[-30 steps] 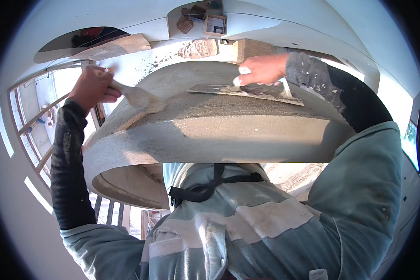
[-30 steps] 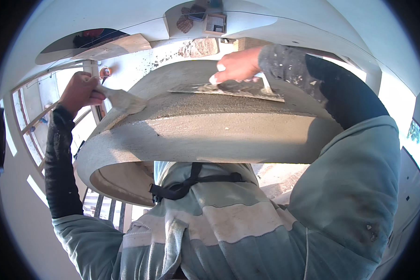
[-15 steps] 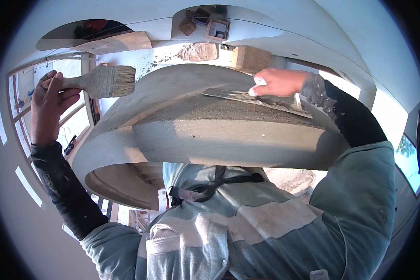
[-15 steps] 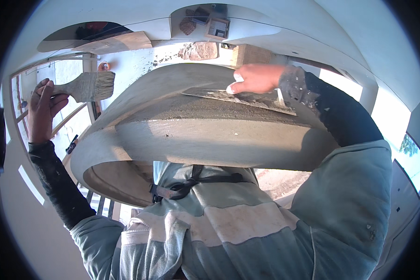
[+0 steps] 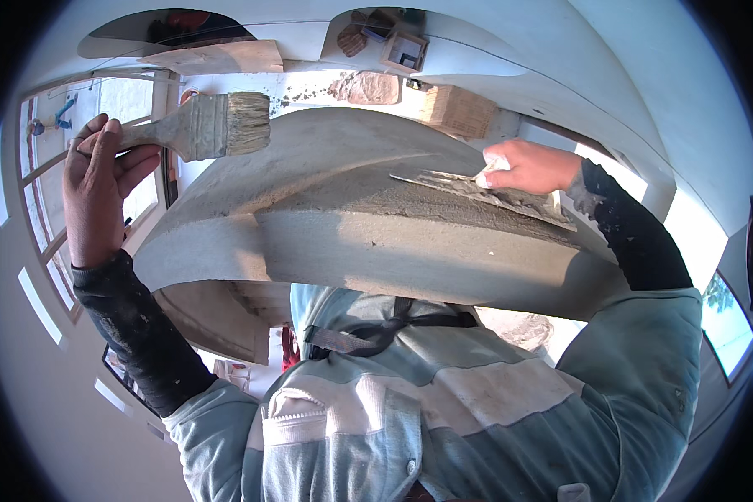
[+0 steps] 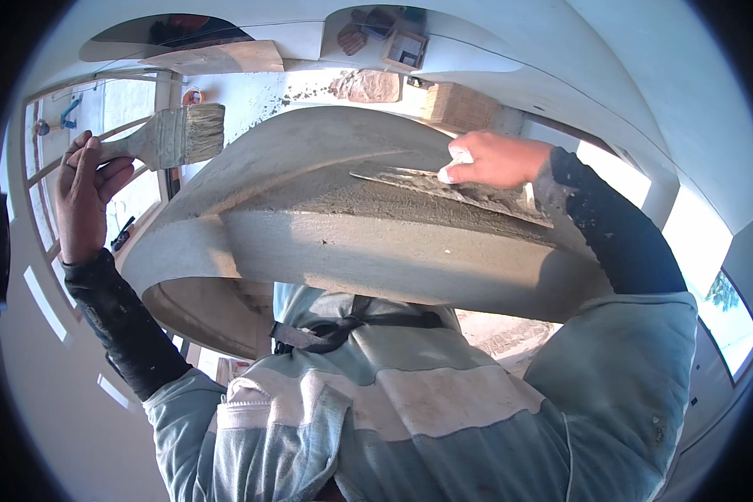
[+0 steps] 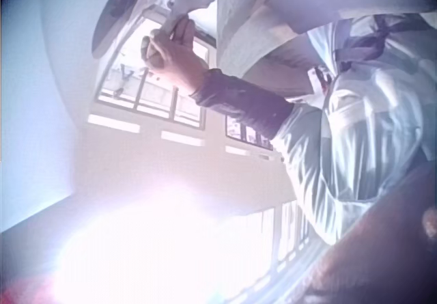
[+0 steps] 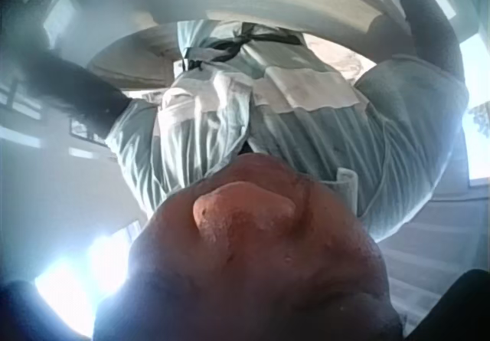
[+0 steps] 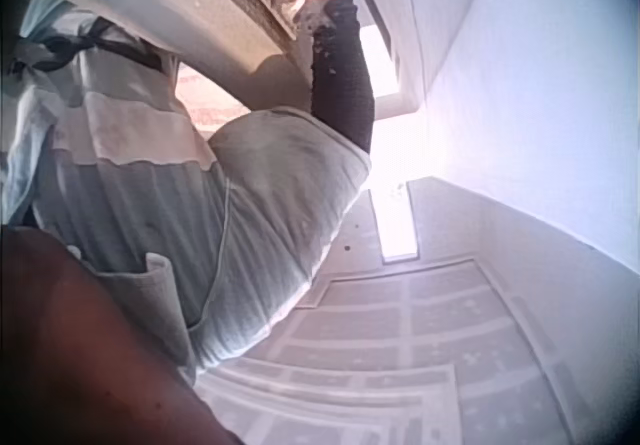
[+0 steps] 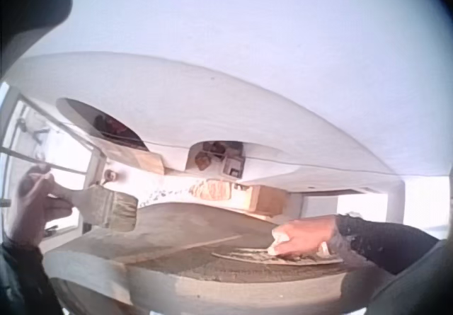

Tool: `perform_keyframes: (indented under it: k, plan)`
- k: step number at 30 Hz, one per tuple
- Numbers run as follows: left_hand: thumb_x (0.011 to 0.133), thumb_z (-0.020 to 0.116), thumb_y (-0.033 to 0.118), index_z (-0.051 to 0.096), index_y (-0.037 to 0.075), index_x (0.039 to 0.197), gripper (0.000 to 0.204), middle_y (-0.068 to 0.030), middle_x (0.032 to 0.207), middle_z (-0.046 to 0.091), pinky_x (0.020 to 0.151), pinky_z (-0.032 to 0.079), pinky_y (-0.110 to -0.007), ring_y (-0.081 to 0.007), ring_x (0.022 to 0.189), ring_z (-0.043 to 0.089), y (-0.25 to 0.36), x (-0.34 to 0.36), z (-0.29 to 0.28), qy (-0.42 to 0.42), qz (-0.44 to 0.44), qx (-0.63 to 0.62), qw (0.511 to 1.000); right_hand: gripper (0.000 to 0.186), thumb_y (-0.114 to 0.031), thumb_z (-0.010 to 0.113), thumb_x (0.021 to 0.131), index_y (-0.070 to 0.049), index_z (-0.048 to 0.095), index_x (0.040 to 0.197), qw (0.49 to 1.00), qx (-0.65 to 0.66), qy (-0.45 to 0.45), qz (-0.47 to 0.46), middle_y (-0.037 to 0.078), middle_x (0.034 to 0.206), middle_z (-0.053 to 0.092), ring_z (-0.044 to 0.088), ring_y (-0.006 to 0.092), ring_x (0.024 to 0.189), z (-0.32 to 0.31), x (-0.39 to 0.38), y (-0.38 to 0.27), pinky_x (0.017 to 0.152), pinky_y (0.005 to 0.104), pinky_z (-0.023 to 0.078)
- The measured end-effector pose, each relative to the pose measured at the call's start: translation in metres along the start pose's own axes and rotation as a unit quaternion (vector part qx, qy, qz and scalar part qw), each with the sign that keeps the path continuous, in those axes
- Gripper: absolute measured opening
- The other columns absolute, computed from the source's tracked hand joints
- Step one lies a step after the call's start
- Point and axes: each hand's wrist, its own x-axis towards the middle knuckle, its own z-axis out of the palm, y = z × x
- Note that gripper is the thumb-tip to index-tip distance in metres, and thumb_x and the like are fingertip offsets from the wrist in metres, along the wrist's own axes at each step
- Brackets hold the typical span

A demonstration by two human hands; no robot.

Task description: The person applies plaster to the curved edge of a concrete spiral staircase using a trowel and a brush. They smooth the material along the banister edge, periodically dipping the brush into a bucket of water to refine the surface.

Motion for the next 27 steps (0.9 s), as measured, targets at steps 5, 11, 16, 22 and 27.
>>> perform_keyframes:
  k: [5, 11, 16, 22, 27]
  plan:
    - [0.098, 0.051, 0.02, 0.039, -0.008, 0.13, 0.045, -0.0166, 0.1, 0.063, 0.076, 0.058, -0.027, -0.0189, 0.086, 0.068, 0.01, 0.003, 0.017, -0.01, -0.003, -0.016, 1.0, 0.055, -0.048, 0.057, 0.09, 0.006, 0.053, 0.081, 0.991, 0.052, -0.112, -0.053, 0.013, 0.071, 0.058, 0.056, 0.022, 0.067, -0.025, 0.092, -0.13, 0.066, 0.0375, 0.048]
    - [0.098, 0.051, 0.022, 0.037, -0.007, 0.13, 0.045, -0.0186, 0.102, 0.062, 0.077, 0.059, -0.028, -0.0213, 0.088, 0.069, -0.003, -0.014, -0.005, 0.022, 0.01, -0.009, 1.0, 0.036, -0.032, 0.065, 0.083, 0.002, 0.055, 0.084, 0.978, 0.145, -0.146, -0.023, 0.011, 0.071, 0.057, 0.053, 0.0174, 0.068, -0.053, -0.009, -0.082, 0.065, 0.0344, 0.043]
    - [0.098, 0.051, 0.021, 0.041, -0.005, 0.126, 0.039, -0.0152, 0.1, 0.06, 0.075, 0.059, -0.028, -0.021, 0.086, 0.069, -0.022, -0.012, -0.013, 0.039, 0.018, -0.051, 0.998, 0.037, -0.034, 0.062, 0.086, 0.002, 0.056, 0.09, 0.99, 0.077, -0.076, 0.096, 0.013, 0.077, 0.056, 0.054, 0.0203, 0.075, -0.015, -0.022, -0.007, 0.071, 0.035, 0.043]
    - [0.098, 0.051, 0.021, 0.038, -0.006, 0.127, 0.042, -0.0171, 0.099, 0.062, 0.073, 0.059, -0.028, -0.0219, 0.083, 0.07, 0.005, -0.019, 0.013, 0.021, 0.025, -0.044, 0.999, 0.046, -0.042, 0.059, 0.089, 0.003, 0.056, 0.085, 0.987, 0.101, -0.105, -0.065, 0.009, 0.069, 0.055, 0.052, 0.019, 0.065, -0.018, 0.095, -0.113, 0.061, 0.0376, 0.042]
    - [0.097, 0.051, 0.022, 0.036, -0.007, 0.127, 0.044, -0.0191, 0.099, 0.062, 0.073, 0.059, -0.029, -0.0233, 0.083, 0.07, -0.004, -0.012, 0.031, -0.014, -0.005, -0.067, 0.998, 0.026, -0.022, 0.066, 0.078, 0.001, 0.053, 0.076, 0.965, 0.219, -0.134, -0.051, 0.006, 0.065, 0.05, 0.046, 0.0132, 0.063, -0.043, 0.007, -0.085, 0.06, 0.0324, 0.038]
